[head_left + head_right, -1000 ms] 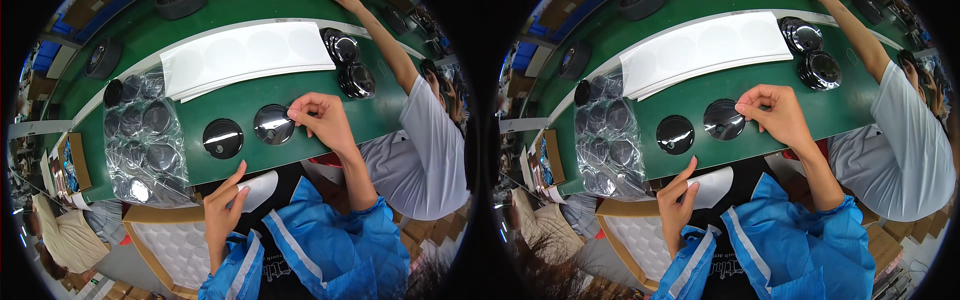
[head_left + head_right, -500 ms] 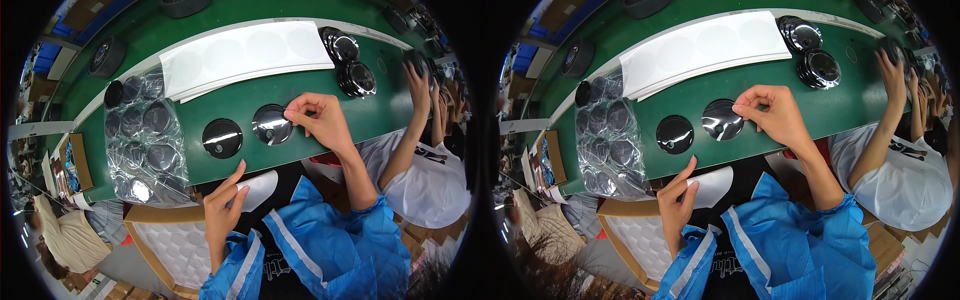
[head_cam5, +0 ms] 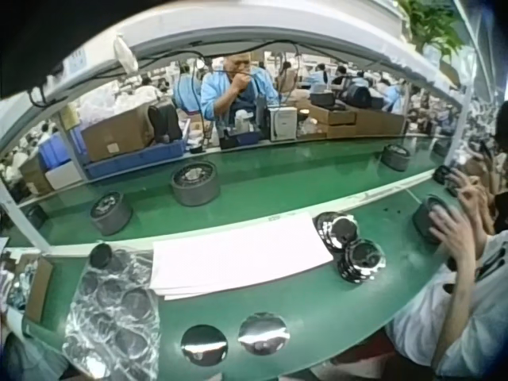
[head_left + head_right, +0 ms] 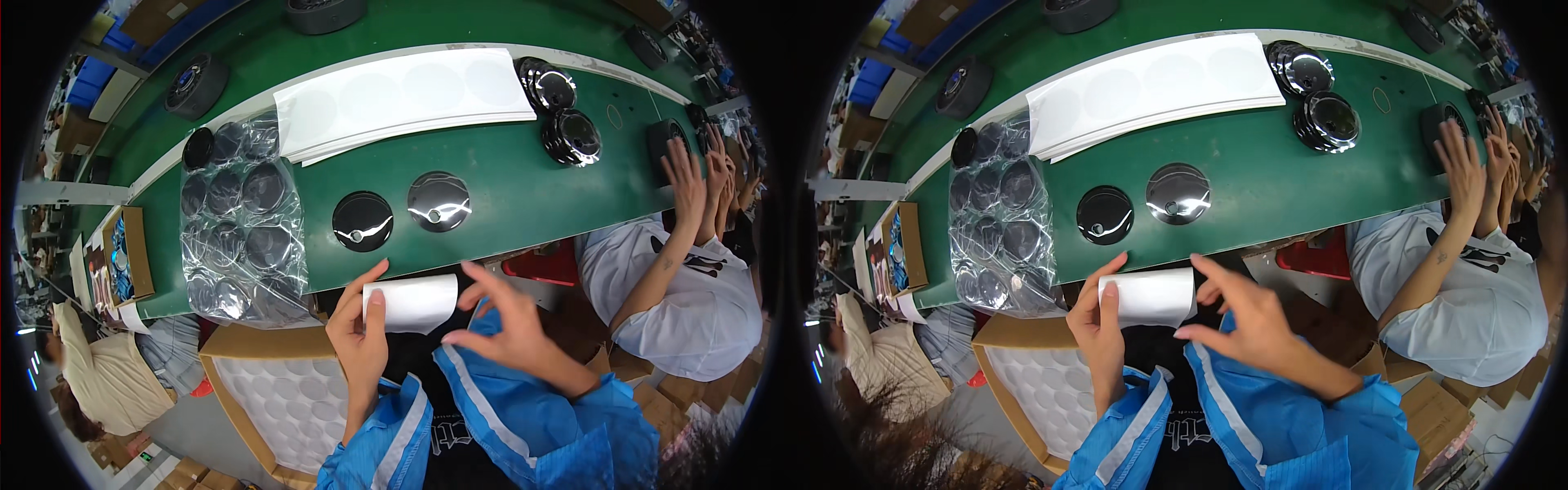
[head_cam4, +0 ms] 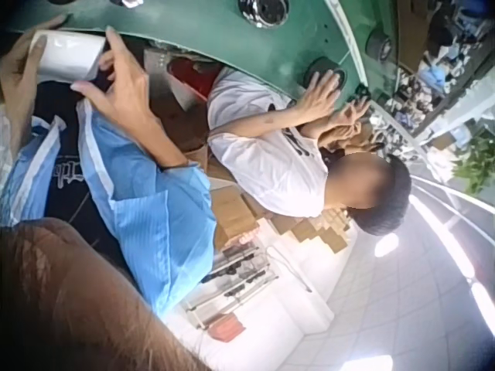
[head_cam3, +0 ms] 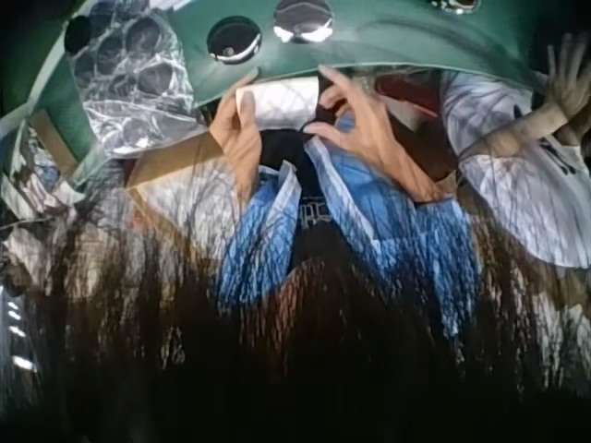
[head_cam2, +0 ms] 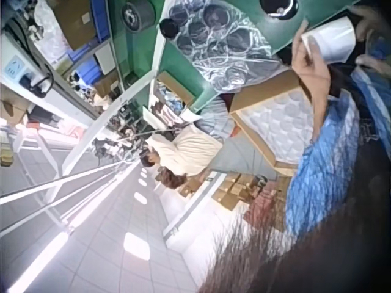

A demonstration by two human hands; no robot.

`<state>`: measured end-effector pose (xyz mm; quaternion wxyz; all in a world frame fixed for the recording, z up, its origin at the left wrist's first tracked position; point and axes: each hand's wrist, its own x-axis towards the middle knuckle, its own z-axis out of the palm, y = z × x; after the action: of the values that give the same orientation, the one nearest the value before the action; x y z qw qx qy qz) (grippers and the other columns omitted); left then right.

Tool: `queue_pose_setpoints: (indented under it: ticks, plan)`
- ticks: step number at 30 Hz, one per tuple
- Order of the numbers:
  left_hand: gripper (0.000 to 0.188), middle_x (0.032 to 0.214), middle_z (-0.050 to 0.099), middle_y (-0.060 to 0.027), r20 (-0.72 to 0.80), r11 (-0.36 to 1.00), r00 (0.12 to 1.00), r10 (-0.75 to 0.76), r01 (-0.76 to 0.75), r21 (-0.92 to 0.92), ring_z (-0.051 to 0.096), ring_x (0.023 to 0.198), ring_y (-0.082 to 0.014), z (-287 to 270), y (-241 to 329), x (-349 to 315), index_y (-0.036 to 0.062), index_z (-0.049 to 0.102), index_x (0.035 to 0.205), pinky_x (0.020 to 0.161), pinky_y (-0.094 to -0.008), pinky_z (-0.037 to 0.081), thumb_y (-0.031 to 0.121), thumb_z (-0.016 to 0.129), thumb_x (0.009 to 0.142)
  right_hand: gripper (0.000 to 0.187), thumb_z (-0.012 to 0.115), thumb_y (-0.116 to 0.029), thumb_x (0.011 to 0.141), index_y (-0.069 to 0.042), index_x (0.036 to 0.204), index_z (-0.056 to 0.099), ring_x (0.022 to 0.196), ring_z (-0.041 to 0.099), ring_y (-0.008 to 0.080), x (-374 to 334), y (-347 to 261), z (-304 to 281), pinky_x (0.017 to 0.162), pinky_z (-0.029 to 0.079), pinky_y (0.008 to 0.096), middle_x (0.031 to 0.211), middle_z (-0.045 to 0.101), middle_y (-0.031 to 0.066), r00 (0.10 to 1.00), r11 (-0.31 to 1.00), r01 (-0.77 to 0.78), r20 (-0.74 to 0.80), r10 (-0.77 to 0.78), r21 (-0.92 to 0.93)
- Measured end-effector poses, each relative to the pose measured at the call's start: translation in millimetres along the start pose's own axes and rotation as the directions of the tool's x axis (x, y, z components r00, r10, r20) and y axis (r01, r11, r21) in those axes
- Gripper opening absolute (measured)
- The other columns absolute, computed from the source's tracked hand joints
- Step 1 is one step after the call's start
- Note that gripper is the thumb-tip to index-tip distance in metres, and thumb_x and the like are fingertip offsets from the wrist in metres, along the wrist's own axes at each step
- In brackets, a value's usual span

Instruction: Wipe round black electronic components with a white cloth and arrange them in a tray.

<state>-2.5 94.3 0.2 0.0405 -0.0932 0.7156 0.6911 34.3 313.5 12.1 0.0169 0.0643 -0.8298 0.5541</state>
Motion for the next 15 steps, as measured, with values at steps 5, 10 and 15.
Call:
queue_pose_setpoints:
  ticks: [5, 10, 15]
  plan:
    - [0.022, 0.153, 0.064, -0.0178, 0.034, 0.978, 0.991, -0.131, 0.135, -0.157, 0.065, 0.133, -0.0246, 1, 9, -8, -0.0114, 0.077, 0.113, 0.109, -0.0343, 0.050, 0.007, 0.070, 0.103, 0.101, 0.086, -0.001, 0.091, -0.005, 0.171, 0.026, 0.089, 0.072, 0.0162, -9, -4, 21, 0.080, 0.058, 0.0279, 0.104, 0.072, 0.0122, 0.946, 0.807, -0.315, 0.095, 0.310, 0.499]
    - [0.022, 0.168, 0.046, -0.0233, 0.194, 0.991, 0.980, 0.034, -0.007, -0.137, 0.052, 0.150, -0.0334, -21, 0, -27, -0.0085, 0.079, 0.114, 0.118, -0.0422, 0.045, 0.008, 0.075, 0.099, 0.082, 0.090, -0.012, 0.088, -0.003, 0.159, 0.050, 0.088, 0.073, 0.0222, 2, -13, -3, 0.081, 0.060, 0.0332, 0.103, 0.072, 0.0119, 0.917, 0.603, -0.319, 0.078, 0.390, 0.731]
    - [0.023, 0.163, 0.051, -0.0269, 0.175, 0.945, 0.957, 0.229, -0.262, 0.194, 0.054, 0.149, -0.0357, -22, 11, -36, -0.0070, 0.081, 0.109, 0.123, -0.0465, 0.039, 0.009, 0.077, 0.094, 0.051, 0.087, -0.009, 0.086, -0.001, 0.134, 0.070, 0.092, 0.073, 0.0241, 13, -25, -5, 0.079, 0.061, 0.0329, 0.104, 0.072, 0.0114, 0.905, 0.824, 0.373, -0.028, -0.424, -0.427]
